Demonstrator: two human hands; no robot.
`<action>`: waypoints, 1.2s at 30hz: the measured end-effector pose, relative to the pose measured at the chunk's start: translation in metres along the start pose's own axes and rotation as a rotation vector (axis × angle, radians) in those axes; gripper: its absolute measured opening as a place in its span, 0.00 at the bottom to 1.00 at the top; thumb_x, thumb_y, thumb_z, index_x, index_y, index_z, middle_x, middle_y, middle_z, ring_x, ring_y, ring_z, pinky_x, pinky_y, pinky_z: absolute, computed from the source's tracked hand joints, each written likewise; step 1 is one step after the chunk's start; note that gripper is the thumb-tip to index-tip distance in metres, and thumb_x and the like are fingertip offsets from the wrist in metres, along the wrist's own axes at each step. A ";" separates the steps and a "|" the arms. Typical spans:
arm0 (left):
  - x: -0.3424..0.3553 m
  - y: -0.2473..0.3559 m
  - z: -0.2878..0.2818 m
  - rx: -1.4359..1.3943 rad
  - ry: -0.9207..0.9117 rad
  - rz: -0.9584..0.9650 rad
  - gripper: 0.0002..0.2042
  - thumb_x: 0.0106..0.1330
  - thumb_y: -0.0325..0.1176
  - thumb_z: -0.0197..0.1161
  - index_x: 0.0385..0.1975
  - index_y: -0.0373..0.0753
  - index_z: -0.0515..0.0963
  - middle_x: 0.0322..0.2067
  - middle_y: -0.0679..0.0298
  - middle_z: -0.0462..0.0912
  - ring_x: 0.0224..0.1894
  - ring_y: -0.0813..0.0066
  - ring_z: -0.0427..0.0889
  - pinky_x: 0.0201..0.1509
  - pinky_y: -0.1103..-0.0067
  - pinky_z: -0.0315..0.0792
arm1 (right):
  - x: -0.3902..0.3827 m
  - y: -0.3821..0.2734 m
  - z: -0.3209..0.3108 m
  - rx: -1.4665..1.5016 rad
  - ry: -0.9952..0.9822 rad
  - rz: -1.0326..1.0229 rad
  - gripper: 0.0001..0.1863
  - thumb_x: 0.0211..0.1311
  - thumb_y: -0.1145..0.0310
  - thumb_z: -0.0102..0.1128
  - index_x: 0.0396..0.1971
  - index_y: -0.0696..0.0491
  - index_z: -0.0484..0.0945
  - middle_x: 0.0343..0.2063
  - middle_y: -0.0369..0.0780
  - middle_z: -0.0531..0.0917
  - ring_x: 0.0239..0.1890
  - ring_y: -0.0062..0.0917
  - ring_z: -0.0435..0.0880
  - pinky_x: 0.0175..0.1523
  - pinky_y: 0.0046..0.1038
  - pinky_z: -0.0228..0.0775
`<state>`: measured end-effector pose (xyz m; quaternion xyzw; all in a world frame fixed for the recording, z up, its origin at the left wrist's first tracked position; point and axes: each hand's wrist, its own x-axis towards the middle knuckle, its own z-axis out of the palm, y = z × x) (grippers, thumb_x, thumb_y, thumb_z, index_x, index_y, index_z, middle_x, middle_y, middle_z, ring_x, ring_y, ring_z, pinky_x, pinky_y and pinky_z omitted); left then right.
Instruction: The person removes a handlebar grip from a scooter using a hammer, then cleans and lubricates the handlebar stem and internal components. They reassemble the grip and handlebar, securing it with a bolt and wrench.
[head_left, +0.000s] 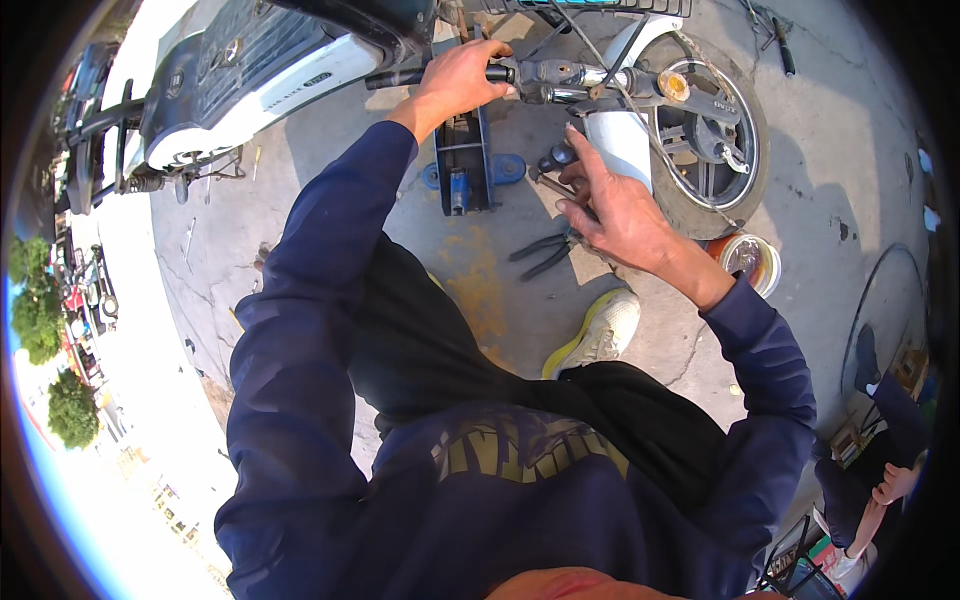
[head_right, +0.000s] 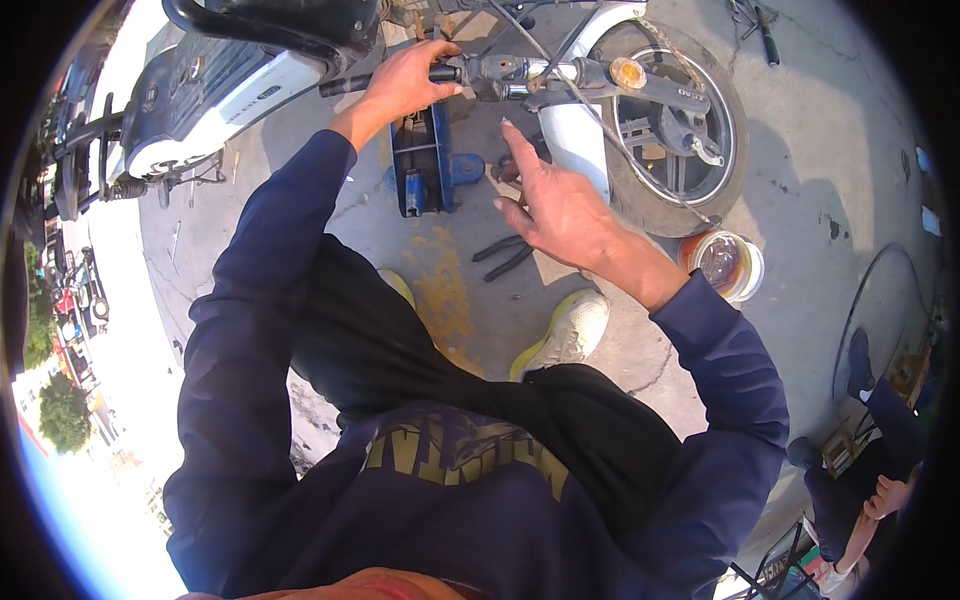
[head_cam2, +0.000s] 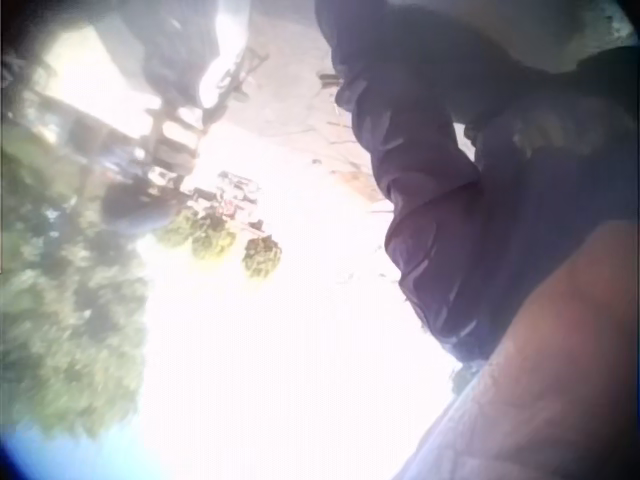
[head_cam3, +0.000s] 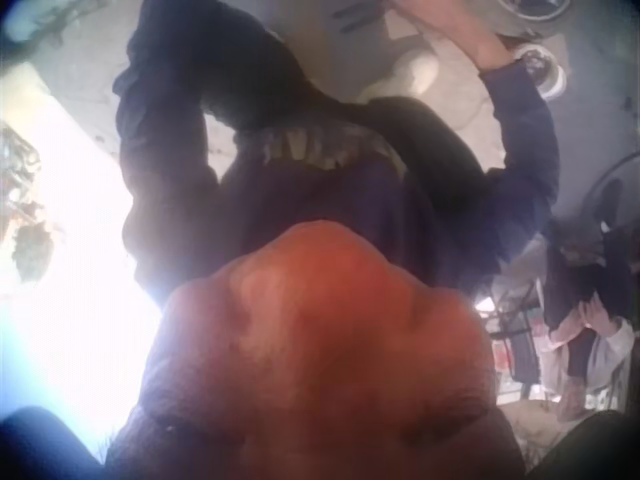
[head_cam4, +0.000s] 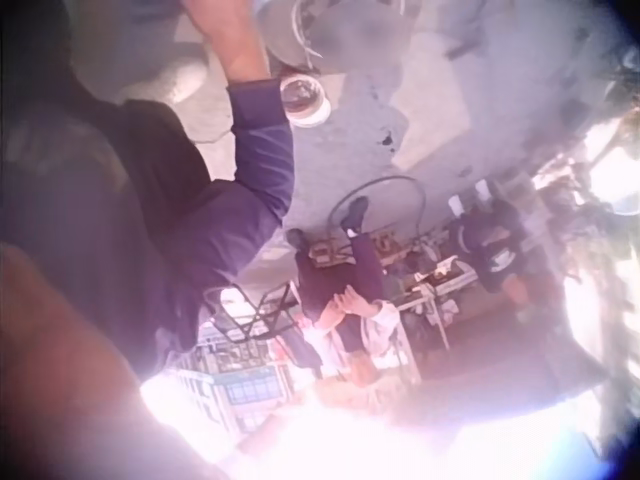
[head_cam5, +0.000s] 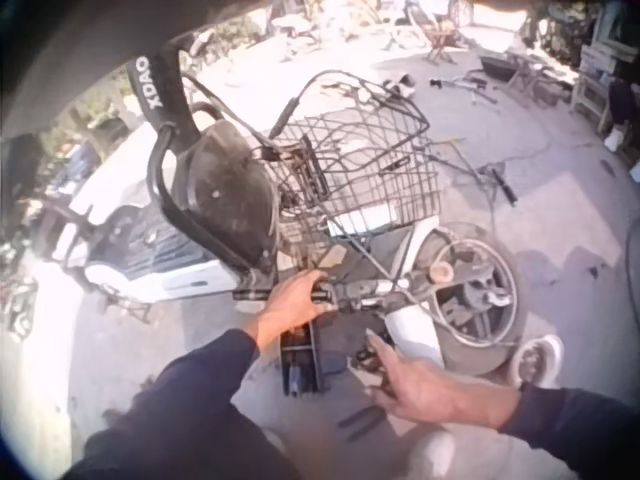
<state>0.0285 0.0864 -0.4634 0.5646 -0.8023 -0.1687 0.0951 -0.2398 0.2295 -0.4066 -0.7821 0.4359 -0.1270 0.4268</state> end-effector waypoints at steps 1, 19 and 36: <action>0.002 -0.003 0.001 -0.004 -0.010 -0.002 0.27 0.58 0.43 0.76 0.58 0.47 0.79 0.53 0.60 0.85 0.57 0.57 0.83 0.60 0.64 0.76 | -0.001 0.001 0.000 0.000 0.004 0.002 0.46 0.66 0.73 0.64 0.77 0.60 0.45 0.51 0.50 0.84 0.41 0.39 0.90 0.50 0.37 0.80; -0.006 -0.009 -0.011 0.188 -0.025 0.006 0.23 0.57 0.46 0.70 0.51 0.42 0.80 0.47 0.57 0.88 0.50 0.54 0.86 0.54 0.64 0.79 | 0.016 0.008 0.008 -0.043 0.028 -0.049 0.45 0.66 0.72 0.65 0.76 0.59 0.47 0.46 0.49 0.86 0.36 0.42 0.89 0.44 0.39 0.80; -0.096 -0.063 -0.014 0.080 -0.369 -0.005 0.19 0.59 0.37 0.67 0.48 0.36 0.78 0.40 0.44 0.86 0.44 0.41 0.85 0.50 0.59 0.78 | 0.047 -0.008 0.025 -0.136 -0.033 -0.143 0.44 0.68 0.69 0.64 0.76 0.58 0.47 0.47 0.51 0.86 0.37 0.43 0.89 0.45 0.42 0.81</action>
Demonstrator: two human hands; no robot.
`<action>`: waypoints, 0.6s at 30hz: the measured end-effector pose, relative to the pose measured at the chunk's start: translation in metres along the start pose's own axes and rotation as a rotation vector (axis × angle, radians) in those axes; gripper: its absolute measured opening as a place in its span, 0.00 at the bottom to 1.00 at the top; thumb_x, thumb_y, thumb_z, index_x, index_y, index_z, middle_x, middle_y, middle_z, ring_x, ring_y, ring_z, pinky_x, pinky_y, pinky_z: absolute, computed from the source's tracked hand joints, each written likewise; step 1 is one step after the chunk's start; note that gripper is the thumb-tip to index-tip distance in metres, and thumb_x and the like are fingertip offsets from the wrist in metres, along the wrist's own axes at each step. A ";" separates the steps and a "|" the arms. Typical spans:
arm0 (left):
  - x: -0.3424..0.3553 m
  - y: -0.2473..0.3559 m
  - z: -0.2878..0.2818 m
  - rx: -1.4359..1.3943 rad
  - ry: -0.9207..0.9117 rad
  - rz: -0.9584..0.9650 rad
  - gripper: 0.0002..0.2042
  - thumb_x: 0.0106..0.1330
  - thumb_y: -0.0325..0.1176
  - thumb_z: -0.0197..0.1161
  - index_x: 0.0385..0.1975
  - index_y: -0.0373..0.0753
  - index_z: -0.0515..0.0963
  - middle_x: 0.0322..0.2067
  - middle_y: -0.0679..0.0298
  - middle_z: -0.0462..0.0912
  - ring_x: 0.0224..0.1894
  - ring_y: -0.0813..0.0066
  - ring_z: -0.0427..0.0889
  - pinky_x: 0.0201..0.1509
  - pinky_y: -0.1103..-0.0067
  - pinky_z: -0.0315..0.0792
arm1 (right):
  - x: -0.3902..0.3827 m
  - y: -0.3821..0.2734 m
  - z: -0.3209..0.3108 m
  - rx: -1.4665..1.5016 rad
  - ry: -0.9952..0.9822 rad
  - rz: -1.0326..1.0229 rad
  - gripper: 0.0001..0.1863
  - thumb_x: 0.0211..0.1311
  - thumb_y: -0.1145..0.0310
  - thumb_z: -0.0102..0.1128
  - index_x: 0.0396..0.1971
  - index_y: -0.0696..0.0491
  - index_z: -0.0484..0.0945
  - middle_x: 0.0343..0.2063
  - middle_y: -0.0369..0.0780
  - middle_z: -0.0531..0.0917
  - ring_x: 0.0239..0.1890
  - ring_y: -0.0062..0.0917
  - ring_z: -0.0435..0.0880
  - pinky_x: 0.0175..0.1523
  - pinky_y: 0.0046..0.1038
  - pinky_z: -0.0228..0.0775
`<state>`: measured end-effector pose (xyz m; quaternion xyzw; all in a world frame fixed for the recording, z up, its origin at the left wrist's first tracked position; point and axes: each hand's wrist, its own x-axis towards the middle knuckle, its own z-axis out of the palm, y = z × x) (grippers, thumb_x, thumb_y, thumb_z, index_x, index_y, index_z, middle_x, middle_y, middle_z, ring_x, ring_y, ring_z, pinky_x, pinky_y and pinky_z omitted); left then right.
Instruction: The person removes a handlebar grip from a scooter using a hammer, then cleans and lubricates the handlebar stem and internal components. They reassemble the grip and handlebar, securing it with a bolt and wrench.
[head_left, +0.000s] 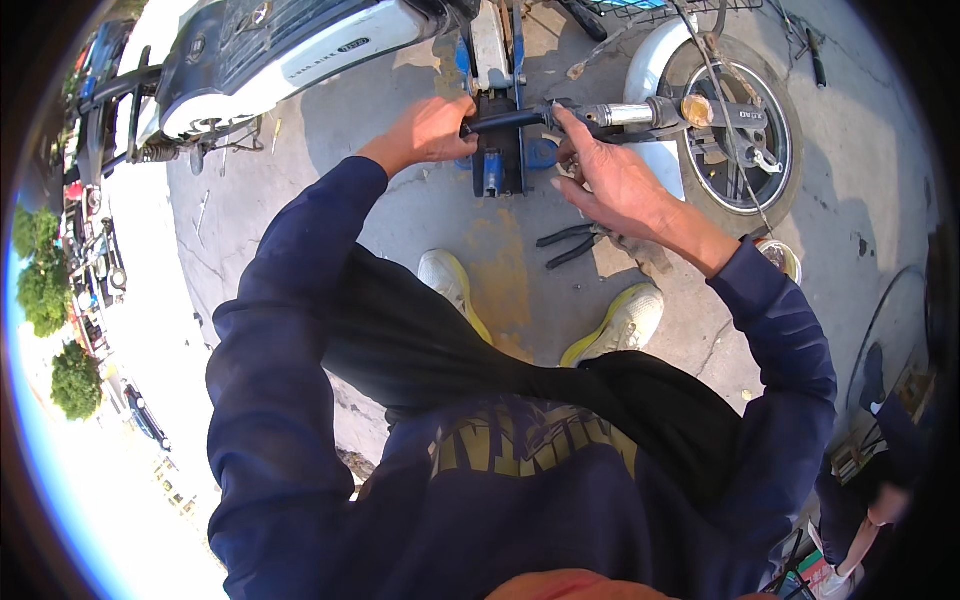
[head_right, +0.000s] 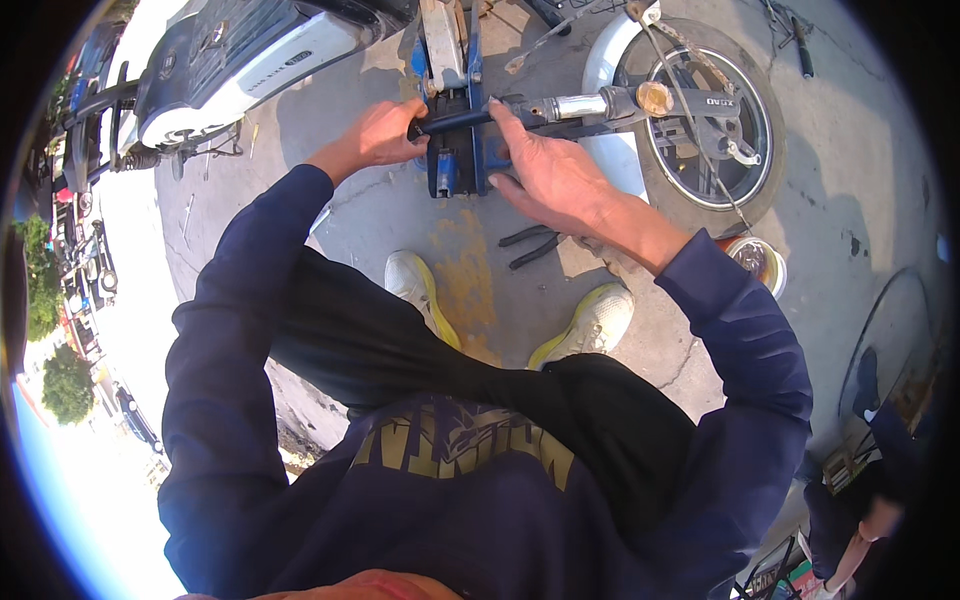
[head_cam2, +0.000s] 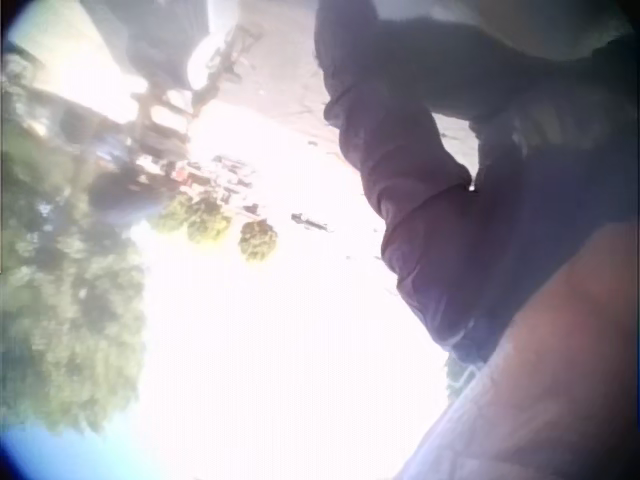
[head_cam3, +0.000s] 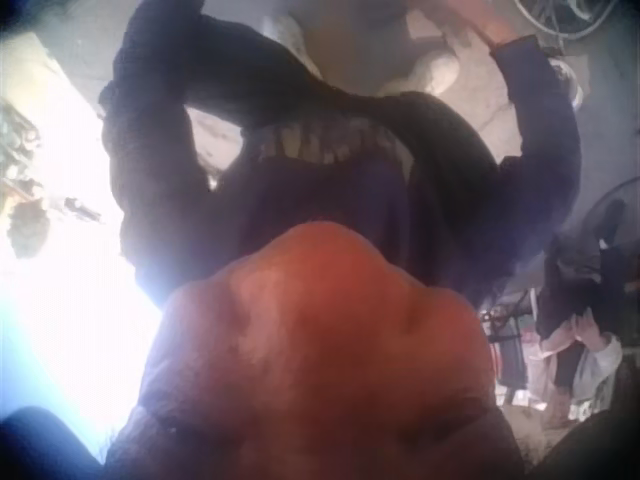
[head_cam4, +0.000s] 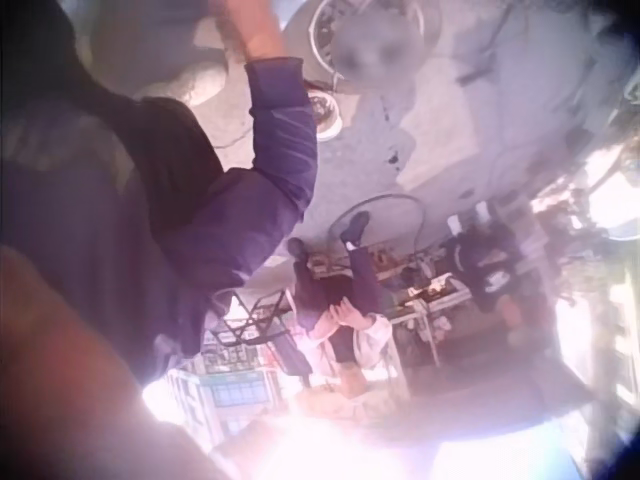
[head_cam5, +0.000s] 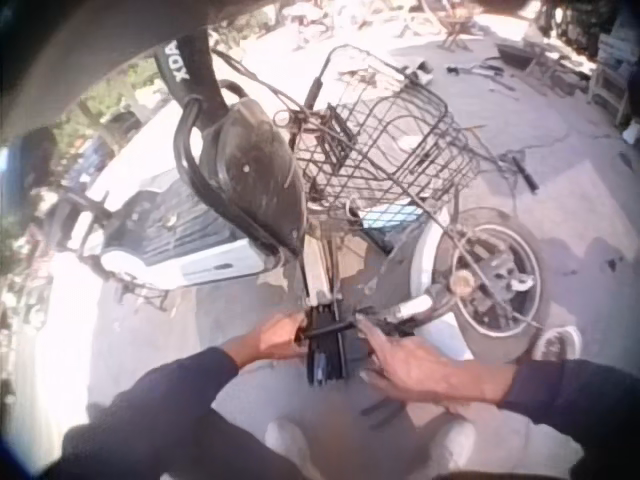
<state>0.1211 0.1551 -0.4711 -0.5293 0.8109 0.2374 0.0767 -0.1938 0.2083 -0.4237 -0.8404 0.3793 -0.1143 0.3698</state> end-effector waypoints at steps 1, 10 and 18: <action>0.000 0.000 0.004 -0.014 -0.001 -0.018 0.18 0.60 0.36 0.67 0.48 0.35 0.78 0.40 0.43 0.86 0.43 0.40 0.84 0.50 0.58 0.78 | 0.001 -0.001 0.000 0.025 -0.011 0.005 0.44 0.68 0.69 0.64 0.76 0.58 0.47 0.48 0.51 0.85 0.37 0.43 0.89 0.45 0.42 0.81; -0.020 -0.017 0.028 -0.152 0.150 0.052 0.20 0.60 0.39 0.75 0.48 0.37 0.79 0.43 0.50 0.87 0.46 0.49 0.86 0.50 0.62 0.79 | -0.009 0.011 0.000 0.046 -0.013 0.109 0.43 0.68 0.68 0.63 0.76 0.61 0.48 0.48 0.48 0.86 0.34 0.37 0.86 0.44 0.36 0.79; -0.024 -0.017 0.030 -0.273 0.167 -0.041 0.21 0.60 0.37 0.73 0.53 0.39 0.82 0.46 0.52 0.88 0.49 0.52 0.86 0.55 0.66 0.79 | -0.009 0.008 0.018 -0.039 -0.123 0.080 0.41 0.70 0.65 0.62 0.74 0.62 0.49 0.47 0.49 0.86 0.47 0.47 0.86 0.53 0.42 0.79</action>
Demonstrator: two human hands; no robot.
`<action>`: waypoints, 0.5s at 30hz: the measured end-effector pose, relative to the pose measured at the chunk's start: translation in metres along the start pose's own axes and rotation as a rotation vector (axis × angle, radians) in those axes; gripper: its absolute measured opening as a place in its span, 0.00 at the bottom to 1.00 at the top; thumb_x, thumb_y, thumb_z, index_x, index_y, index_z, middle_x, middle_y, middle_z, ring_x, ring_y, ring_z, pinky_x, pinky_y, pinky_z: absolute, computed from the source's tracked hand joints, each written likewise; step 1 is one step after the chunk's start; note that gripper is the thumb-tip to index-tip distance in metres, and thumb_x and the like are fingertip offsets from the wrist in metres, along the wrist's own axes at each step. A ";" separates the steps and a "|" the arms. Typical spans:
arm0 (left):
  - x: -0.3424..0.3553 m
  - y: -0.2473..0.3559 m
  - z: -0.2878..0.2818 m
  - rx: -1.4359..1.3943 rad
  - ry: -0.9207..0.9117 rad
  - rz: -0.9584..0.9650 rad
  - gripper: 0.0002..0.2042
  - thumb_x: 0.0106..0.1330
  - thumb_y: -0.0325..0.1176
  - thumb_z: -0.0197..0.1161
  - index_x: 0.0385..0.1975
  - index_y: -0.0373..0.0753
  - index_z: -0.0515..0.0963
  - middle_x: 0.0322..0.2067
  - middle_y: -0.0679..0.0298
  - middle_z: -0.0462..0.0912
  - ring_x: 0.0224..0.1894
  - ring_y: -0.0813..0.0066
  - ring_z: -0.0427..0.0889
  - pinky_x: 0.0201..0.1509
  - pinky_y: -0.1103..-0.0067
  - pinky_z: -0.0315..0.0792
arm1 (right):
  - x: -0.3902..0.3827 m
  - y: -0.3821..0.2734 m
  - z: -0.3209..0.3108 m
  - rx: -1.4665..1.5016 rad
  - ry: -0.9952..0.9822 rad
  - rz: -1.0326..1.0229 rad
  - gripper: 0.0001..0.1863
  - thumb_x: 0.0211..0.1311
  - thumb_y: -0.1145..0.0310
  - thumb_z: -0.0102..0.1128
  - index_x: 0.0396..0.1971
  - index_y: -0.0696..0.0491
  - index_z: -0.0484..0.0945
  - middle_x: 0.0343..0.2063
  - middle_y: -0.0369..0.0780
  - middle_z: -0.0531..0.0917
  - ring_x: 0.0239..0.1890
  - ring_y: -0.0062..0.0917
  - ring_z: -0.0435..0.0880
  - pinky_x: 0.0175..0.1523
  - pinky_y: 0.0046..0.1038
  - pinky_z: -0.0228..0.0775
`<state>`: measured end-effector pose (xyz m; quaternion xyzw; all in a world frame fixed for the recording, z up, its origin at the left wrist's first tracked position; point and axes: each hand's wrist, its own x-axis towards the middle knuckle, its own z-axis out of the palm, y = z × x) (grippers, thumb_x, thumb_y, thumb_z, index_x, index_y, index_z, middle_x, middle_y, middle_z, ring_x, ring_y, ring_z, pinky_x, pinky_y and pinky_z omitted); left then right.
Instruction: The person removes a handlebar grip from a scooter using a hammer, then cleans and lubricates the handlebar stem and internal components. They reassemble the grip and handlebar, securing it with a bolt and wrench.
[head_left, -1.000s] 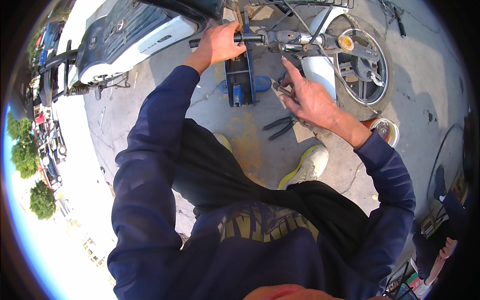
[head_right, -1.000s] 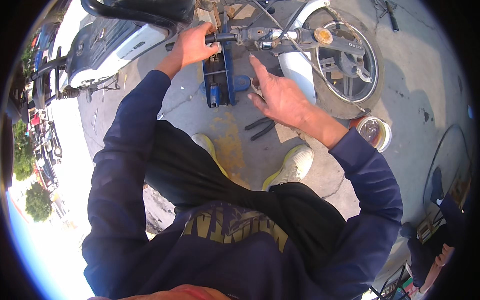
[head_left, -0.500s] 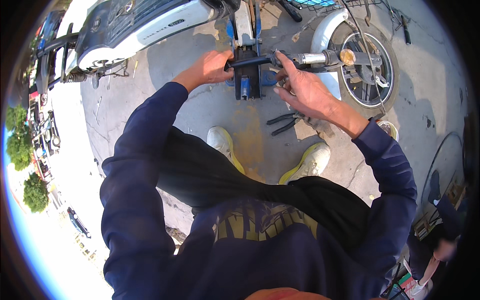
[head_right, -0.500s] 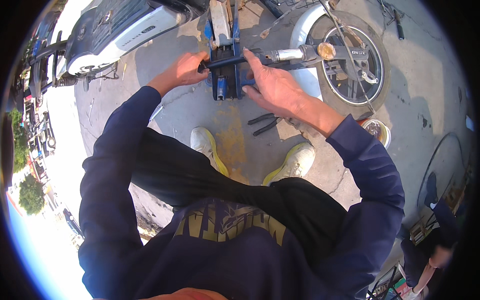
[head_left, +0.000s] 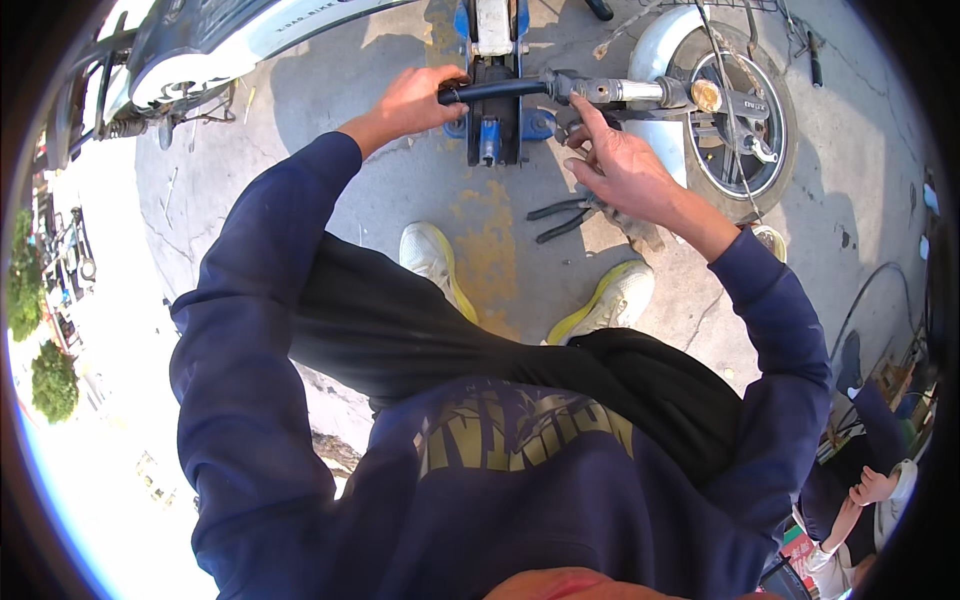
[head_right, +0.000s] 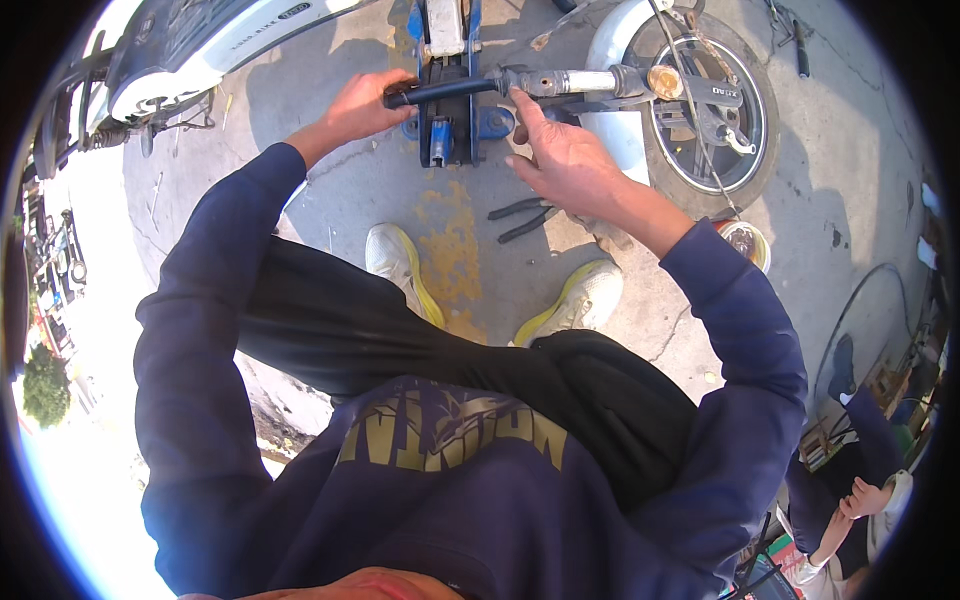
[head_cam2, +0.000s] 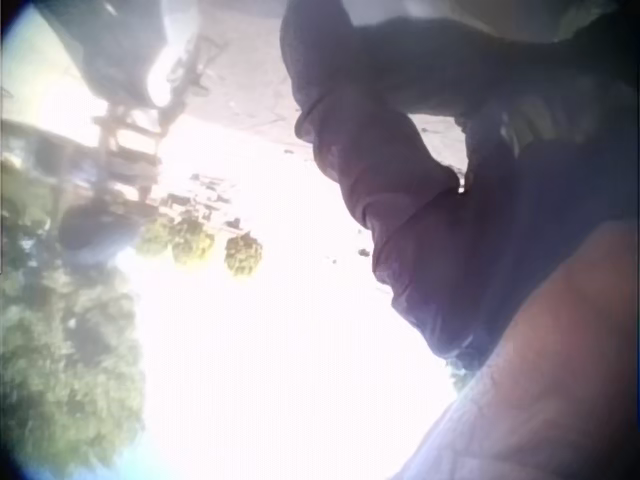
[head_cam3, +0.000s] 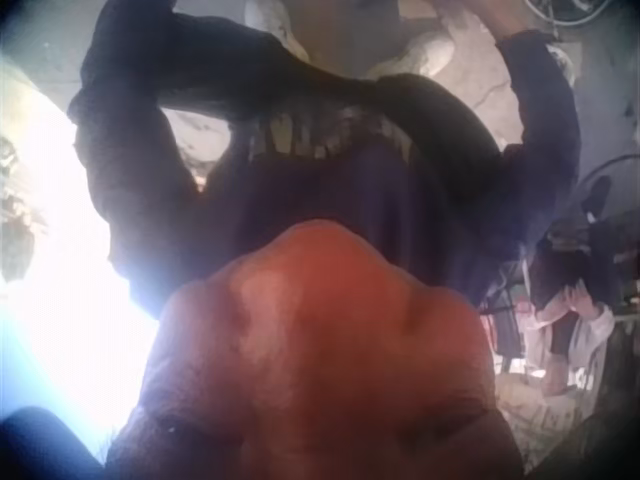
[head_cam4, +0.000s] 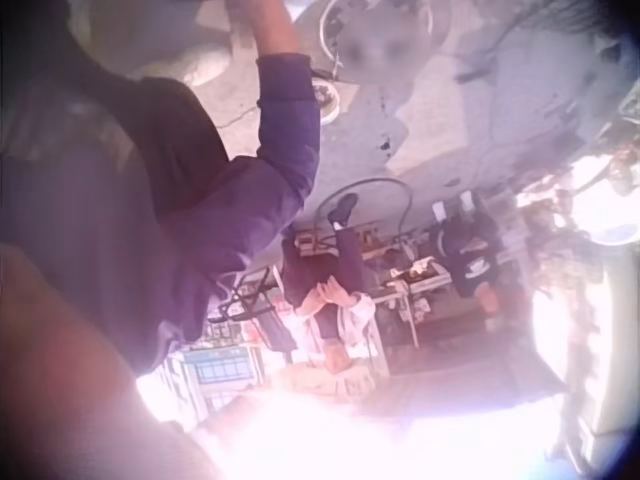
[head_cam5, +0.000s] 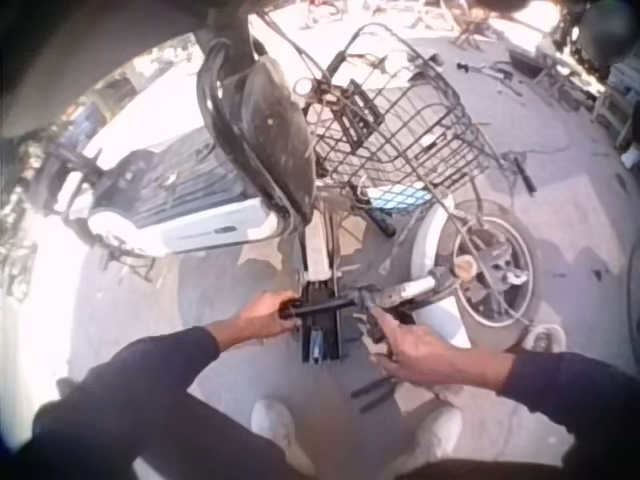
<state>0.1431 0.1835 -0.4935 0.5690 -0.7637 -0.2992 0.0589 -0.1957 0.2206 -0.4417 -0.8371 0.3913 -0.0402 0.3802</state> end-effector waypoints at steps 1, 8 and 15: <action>0.000 -0.004 0.000 0.002 0.001 0.002 0.21 0.59 0.36 0.73 0.53 0.39 0.82 0.46 0.52 0.88 0.49 0.52 0.86 0.55 0.67 0.79 | 0.001 -0.001 0.003 0.012 -0.011 0.002 0.42 0.70 0.64 0.62 0.74 0.62 0.49 0.47 0.49 0.86 0.47 0.47 0.86 0.53 0.42 0.79; -0.026 -0.038 -0.018 0.008 -0.054 -0.022 0.21 0.59 0.34 0.71 0.53 0.37 0.82 0.46 0.53 0.88 0.49 0.55 0.88 0.56 0.68 0.79 | 0.005 -0.012 0.014 0.057 -0.118 0.029 0.41 0.69 0.65 0.62 0.74 0.62 0.51 0.46 0.50 0.86 0.46 0.48 0.86 0.53 0.43 0.79; -0.061 -0.062 -0.070 0.230 -0.114 -0.060 0.24 0.57 0.29 0.72 0.55 0.37 0.79 0.41 0.52 0.88 0.44 0.53 0.88 0.51 0.66 0.80 | 0.027 -0.042 0.007 0.308 0.027 -0.041 0.41 0.66 0.70 0.63 0.73 0.65 0.52 0.41 0.48 0.87 0.40 0.41 0.89 0.50 0.39 0.79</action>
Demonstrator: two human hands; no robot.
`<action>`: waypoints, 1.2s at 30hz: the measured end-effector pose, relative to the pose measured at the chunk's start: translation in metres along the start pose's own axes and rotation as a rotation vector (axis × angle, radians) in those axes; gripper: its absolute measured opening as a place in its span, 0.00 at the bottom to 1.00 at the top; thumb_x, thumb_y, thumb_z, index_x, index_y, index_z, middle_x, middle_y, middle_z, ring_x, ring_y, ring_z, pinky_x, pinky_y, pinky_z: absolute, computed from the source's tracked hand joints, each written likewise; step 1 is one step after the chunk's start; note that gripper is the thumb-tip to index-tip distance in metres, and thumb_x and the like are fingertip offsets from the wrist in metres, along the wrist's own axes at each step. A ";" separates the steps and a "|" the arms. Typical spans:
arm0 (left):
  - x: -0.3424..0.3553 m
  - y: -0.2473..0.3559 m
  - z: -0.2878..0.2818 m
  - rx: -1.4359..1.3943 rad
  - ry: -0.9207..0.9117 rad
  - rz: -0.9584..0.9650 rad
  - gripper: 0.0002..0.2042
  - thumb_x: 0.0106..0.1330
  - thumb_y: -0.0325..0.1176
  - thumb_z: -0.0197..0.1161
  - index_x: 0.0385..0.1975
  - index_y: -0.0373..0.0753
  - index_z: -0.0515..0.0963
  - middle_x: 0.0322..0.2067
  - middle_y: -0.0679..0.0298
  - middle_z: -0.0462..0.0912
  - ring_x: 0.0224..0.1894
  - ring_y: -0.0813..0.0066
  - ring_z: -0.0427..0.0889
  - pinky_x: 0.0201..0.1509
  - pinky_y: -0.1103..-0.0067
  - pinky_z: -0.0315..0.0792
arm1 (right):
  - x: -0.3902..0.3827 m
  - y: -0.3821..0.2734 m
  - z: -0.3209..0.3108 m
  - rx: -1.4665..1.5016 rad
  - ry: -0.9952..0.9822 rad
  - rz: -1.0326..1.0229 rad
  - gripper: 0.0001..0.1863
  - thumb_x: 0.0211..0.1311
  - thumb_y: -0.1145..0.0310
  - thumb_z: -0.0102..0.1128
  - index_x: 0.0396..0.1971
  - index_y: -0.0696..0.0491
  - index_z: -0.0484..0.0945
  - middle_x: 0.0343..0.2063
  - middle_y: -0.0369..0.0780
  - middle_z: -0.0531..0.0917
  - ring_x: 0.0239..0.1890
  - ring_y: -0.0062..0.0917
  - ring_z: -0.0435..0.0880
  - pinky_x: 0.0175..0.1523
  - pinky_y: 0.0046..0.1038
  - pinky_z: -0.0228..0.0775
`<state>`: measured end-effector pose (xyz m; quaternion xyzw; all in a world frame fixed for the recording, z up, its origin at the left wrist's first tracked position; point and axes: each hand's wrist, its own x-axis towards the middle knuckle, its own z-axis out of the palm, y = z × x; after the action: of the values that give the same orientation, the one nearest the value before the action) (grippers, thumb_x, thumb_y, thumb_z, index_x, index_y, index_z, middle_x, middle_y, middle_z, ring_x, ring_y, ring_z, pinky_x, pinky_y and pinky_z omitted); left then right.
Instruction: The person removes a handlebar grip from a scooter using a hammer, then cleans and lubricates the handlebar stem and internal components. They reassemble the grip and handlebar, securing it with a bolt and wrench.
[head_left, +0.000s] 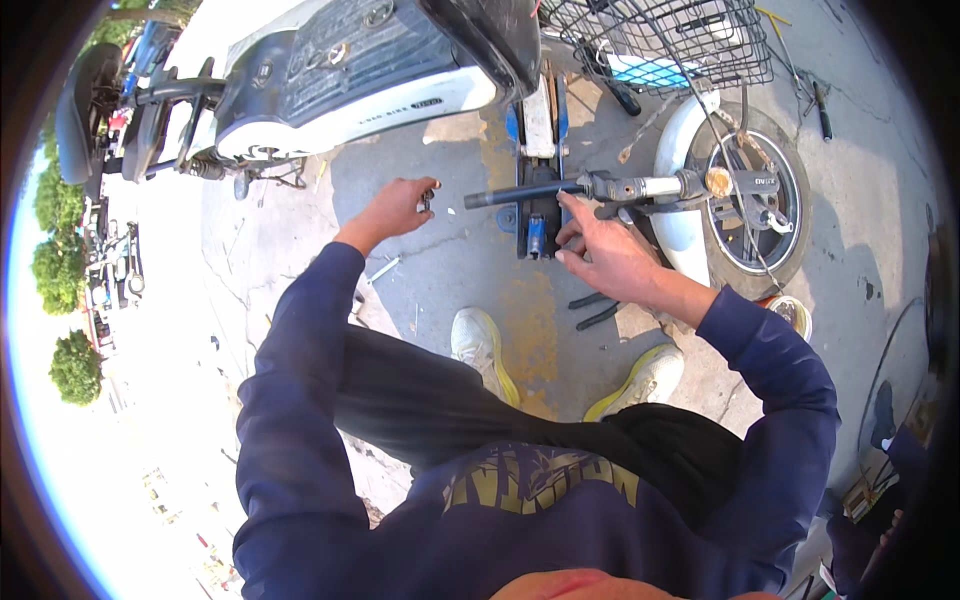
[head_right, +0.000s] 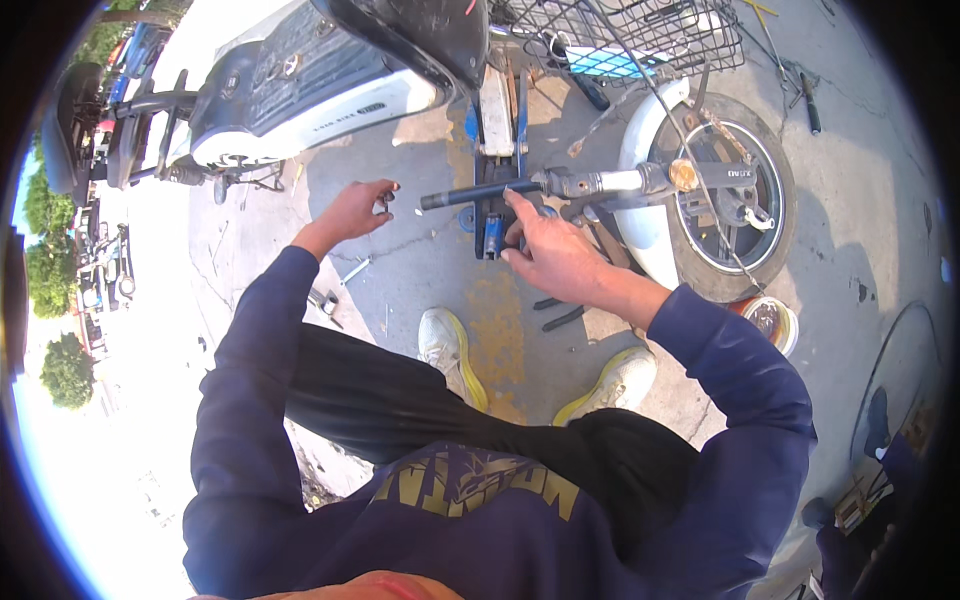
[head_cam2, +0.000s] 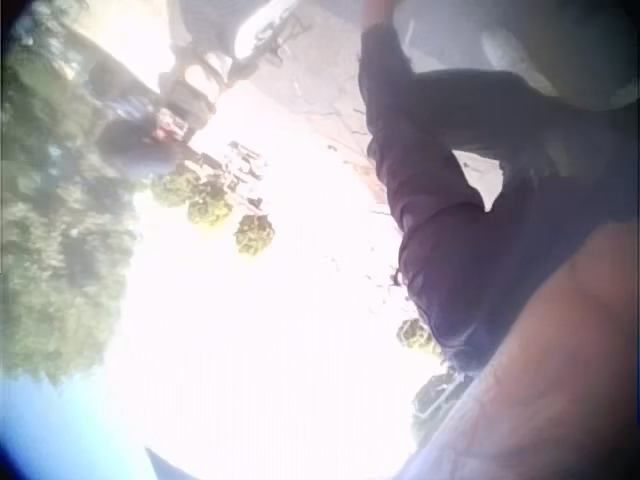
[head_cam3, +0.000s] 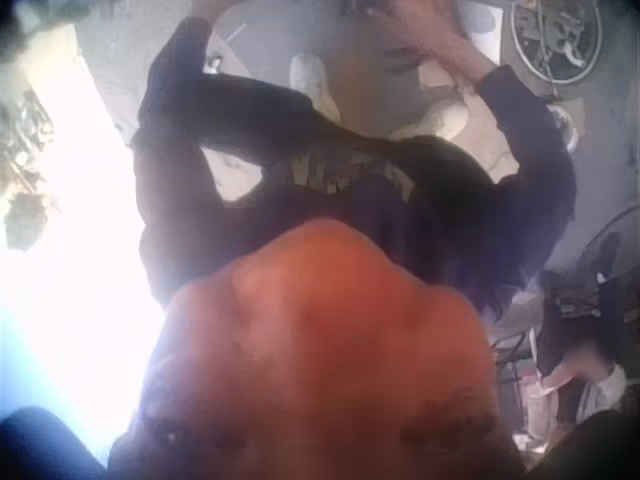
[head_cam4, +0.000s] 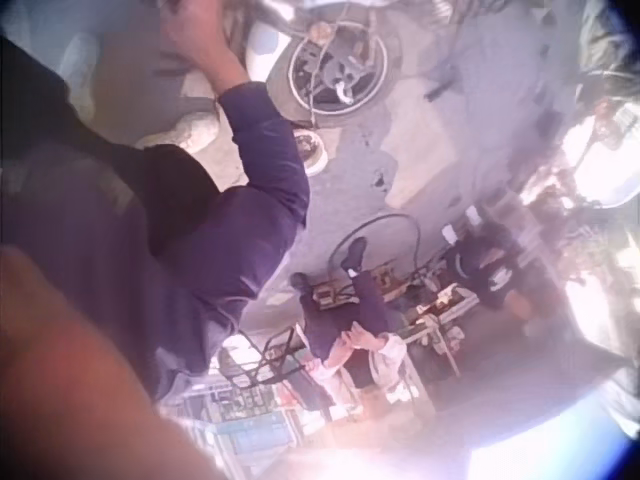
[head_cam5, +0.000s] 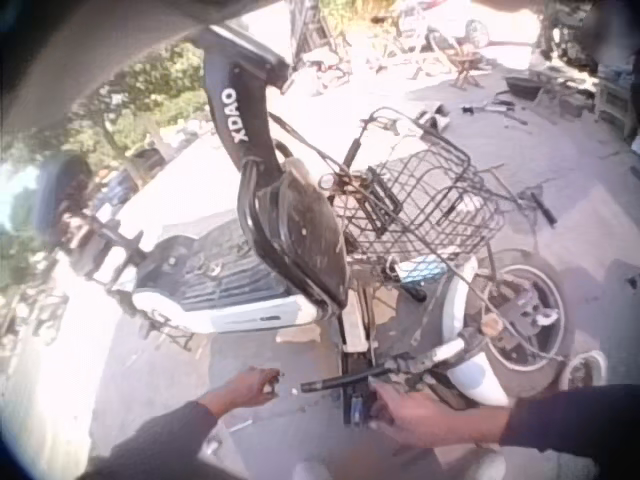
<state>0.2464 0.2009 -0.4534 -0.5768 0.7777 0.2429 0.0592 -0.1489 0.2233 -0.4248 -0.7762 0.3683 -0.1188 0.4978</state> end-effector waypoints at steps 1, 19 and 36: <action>-0.007 0.007 -0.014 -0.084 0.011 0.051 0.26 0.56 0.28 0.72 0.57 0.36 0.78 0.42 0.51 0.88 0.46 0.53 0.88 0.52 0.65 0.80 | 0.006 -0.014 -0.004 0.136 0.059 0.005 0.41 0.66 0.71 0.63 0.73 0.63 0.52 0.41 0.48 0.87 0.38 0.38 0.89 0.49 0.38 0.80; 0.023 0.260 -0.296 0.297 0.763 0.536 0.34 0.59 0.19 0.72 0.69 0.37 0.70 0.58 0.56 0.84 0.60 0.61 0.84 0.61 0.72 0.79 | 0.105 -0.170 -0.149 1.175 0.804 -0.707 0.46 0.58 0.73 0.77 0.70 0.69 0.57 0.51 0.51 0.84 0.51 0.29 0.86 0.52 0.27 0.83; 0.057 0.308 -0.373 0.975 0.516 0.348 0.45 0.51 0.16 0.75 0.73 0.41 0.65 0.69 0.60 0.74 0.69 0.55 0.75 0.69 0.67 0.73 | 0.179 -0.185 -0.177 1.729 0.799 -0.724 0.48 0.59 0.79 0.72 0.72 0.70 0.47 0.51 0.54 0.83 0.49 0.30 0.87 0.50 0.26 0.83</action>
<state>0.0127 0.0517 -0.0526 -0.3871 0.8723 -0.2860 0.0859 -0.0376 0.0218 -0.2142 -0.1192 0.0386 -0.7383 0.6627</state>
